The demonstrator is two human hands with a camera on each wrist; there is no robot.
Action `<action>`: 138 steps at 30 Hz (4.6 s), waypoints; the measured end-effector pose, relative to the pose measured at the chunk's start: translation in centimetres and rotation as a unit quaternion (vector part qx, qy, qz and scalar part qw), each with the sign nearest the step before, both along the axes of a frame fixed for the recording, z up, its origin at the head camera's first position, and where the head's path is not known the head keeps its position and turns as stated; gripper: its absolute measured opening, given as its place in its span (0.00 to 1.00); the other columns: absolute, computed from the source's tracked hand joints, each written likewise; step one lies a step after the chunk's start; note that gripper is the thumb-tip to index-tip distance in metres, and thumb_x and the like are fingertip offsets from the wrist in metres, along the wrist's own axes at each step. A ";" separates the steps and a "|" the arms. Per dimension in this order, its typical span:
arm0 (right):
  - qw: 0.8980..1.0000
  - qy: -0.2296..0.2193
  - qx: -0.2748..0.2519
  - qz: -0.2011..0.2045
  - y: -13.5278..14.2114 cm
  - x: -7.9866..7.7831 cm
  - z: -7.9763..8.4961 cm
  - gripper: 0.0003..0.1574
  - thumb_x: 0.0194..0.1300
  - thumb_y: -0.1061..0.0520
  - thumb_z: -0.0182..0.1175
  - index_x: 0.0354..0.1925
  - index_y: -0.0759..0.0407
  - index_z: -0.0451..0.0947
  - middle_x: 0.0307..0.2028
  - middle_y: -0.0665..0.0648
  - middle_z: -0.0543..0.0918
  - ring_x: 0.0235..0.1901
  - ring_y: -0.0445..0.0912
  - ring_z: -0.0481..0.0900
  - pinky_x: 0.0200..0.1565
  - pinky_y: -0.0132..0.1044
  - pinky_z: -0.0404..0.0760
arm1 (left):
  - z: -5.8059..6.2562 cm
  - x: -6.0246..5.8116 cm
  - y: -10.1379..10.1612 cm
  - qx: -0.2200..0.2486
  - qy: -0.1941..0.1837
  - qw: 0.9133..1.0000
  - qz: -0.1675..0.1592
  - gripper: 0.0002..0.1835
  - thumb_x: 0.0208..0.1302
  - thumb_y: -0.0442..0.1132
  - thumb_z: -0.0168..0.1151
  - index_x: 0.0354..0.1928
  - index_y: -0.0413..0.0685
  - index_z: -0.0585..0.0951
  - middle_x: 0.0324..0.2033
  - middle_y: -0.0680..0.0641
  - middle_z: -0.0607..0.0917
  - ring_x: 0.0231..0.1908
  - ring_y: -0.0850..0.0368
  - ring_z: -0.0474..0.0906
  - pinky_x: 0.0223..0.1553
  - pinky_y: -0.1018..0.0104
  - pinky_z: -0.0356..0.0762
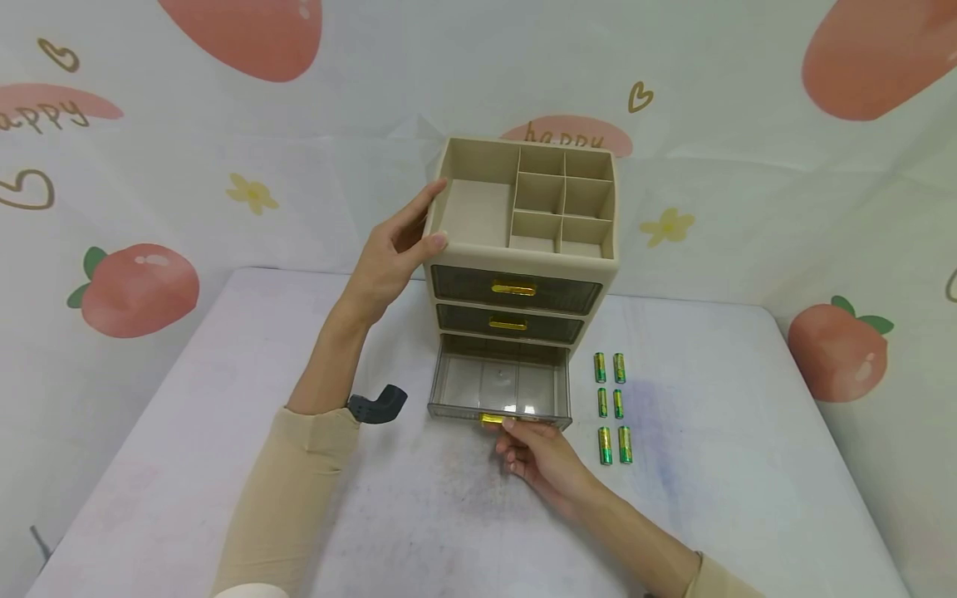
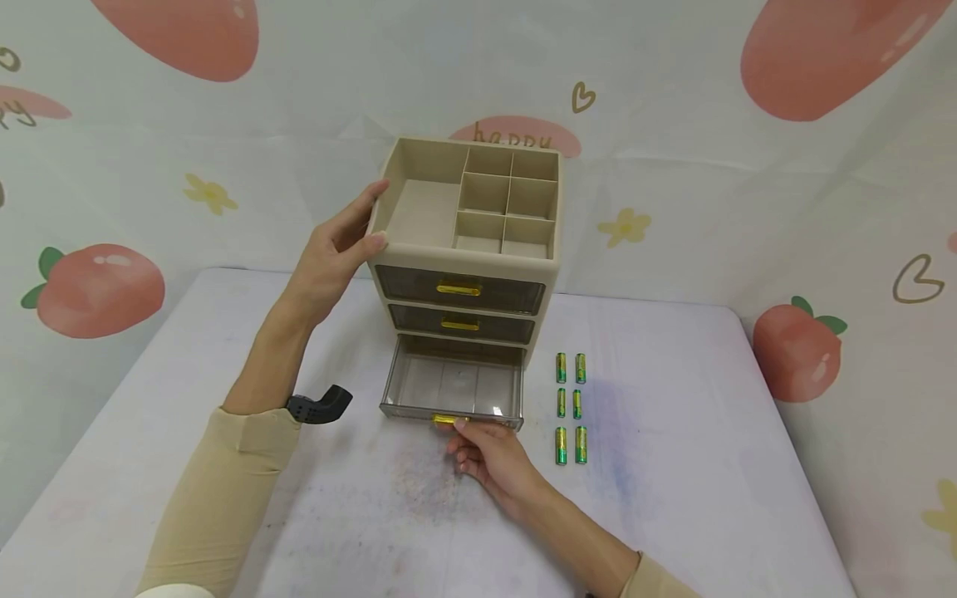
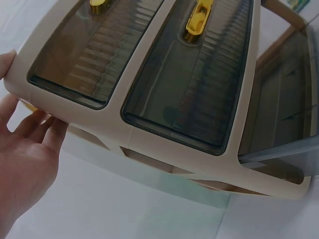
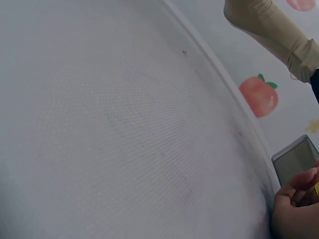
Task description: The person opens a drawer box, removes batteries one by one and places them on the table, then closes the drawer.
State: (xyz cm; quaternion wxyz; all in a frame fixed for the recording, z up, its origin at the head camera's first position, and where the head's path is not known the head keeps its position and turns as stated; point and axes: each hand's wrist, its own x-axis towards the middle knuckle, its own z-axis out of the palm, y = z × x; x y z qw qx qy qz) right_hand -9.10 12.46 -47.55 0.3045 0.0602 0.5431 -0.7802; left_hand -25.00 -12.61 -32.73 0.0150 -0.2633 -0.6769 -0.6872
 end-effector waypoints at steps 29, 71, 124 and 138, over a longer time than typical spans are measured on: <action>0.999 -0.001 -0.036 -0.040 -0.3 -2.8 0.0 0.27 0.73 0.52 0.58 0.57 0.75 0.75 0.29 0.52 0.80 0.26 0.39 0.68 0.30 0.28 0.73 | -0.2 0.2 0.0 -0.005 0.017 1.000 0.008 0.32 0.73 0.33 0.56 0.76 0.54 0.62 0.74 0.56 0.62 0.73 0.57 0.57 0.69 0.59 0.61; 0.995 0.069 -0.006 -0.072 -1.2 -6.5 -0.1 0.30 0.78 0.51 0.50 0.62 0.76 0.71 0.31 0.52 0.83 0.27 0.39 0.72 0.30 0.27 0.74 | -0.4 0.1 0.1 0.012 0.023 1.000 0.010 0.31 0.72 0.31 0.57 0.75 0.51 0.65 0.73 0.54 0.64 0.73 0.56 0.58 0.69 0.61 0.60; 0.993 0.086 0.044 -0.072 -0.5 -7.5 0.6 0.23 0.76 0.56 0.52 0.60 0.72 0.75 0.34 0.56 0.81 0.28 0.41 0.75 0.31 0.30 0.79 | -1.3 0.5 1.1 0.055 0.023 0.996 0.072 0.29 0.72 0.33 0.56 0.73 0.52 0.67 0.71 0.49 0.67 0.68 0.50 0.65 0.65 0.59 0.66; 0.982 0.150 0.115 -0.013 3.5 -6.5 2.0 0.25 0.76 0.51 0.55 0.63 0.65 0.74 0.50 0.69 0.79 0.40 0.50 0.79 0.42 0.37 0.82 | -1.4 1.6 0.4 -0.007 0.036 0.995 0.091 0.35 0.68 0.33 0.60 0.75 0.53 0.63 0.70 0.48 0.68 0.69 0.51 0.65 0.64 0.56 0.69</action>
